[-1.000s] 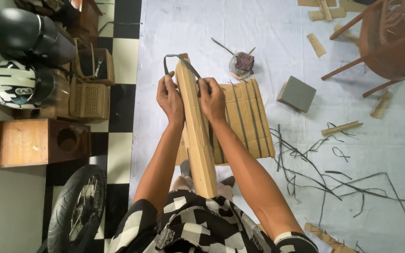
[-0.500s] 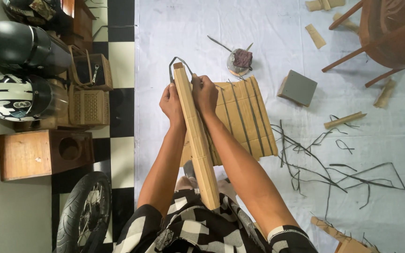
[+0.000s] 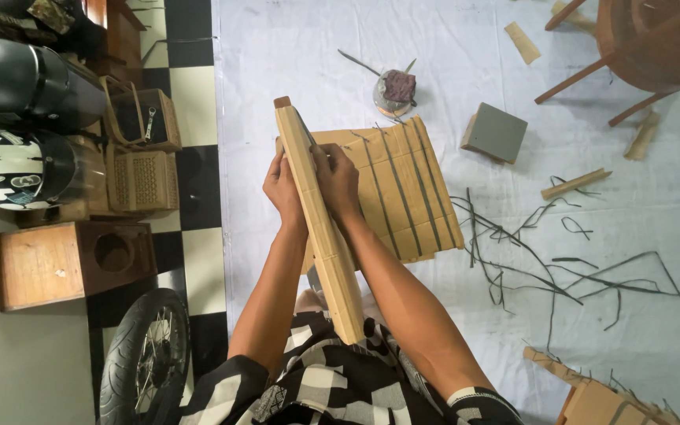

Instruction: Wrapping furniture components in cardboard and securing them with plastic straps.

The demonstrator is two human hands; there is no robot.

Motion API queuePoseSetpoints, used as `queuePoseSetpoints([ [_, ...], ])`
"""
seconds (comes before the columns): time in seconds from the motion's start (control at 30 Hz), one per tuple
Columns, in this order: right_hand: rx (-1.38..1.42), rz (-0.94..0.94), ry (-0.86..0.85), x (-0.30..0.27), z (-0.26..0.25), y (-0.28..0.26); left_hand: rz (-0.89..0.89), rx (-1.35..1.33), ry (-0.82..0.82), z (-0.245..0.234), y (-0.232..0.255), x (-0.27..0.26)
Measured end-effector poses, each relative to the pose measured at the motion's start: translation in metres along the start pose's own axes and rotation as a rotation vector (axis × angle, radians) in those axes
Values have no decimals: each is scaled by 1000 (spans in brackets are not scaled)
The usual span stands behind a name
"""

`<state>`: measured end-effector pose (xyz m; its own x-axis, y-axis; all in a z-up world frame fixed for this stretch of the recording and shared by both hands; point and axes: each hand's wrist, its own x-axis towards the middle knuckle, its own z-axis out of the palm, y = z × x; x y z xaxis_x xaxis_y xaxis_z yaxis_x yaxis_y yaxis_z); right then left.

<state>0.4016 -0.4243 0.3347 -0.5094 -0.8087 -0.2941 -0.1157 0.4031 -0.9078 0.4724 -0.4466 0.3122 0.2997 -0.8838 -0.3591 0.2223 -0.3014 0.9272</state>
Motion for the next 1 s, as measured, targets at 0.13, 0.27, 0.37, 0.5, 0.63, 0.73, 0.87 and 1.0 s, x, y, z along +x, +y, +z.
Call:
queuePoseSetpoints([
  [0.13, 39, -5, 0, -13, -4, -3, 1, -31, -39, -5, 2, -10],
  [0.27, 72, 19, -3, -31, -9, -4, -1, -26, -67, -12, -12, -14],
  [0.37, 79, -26, -9, -44, -14, -2, -7, -64, -79, -17, -17, -25],
  [0.5, 159, -148, -54, -75, -28, 4, 0, -95, -123, -33, -30, -46],
  [0.63, 219, -126, -48, -94, -34, 61, -5, -107, -144, -52, -62, -60],
  [0.73, 190, -136, -55, -124, -48, 73, -13, -143, -153, -66, -71, -78],
  [0.87, 121, -187, -46, -161, -66, 91, 12, -152, -104, -79, -69, -109],
  [1.0, 11, -293, -20, -192, -80, 107, 94, -101, -95, -92, -66, -151],
])
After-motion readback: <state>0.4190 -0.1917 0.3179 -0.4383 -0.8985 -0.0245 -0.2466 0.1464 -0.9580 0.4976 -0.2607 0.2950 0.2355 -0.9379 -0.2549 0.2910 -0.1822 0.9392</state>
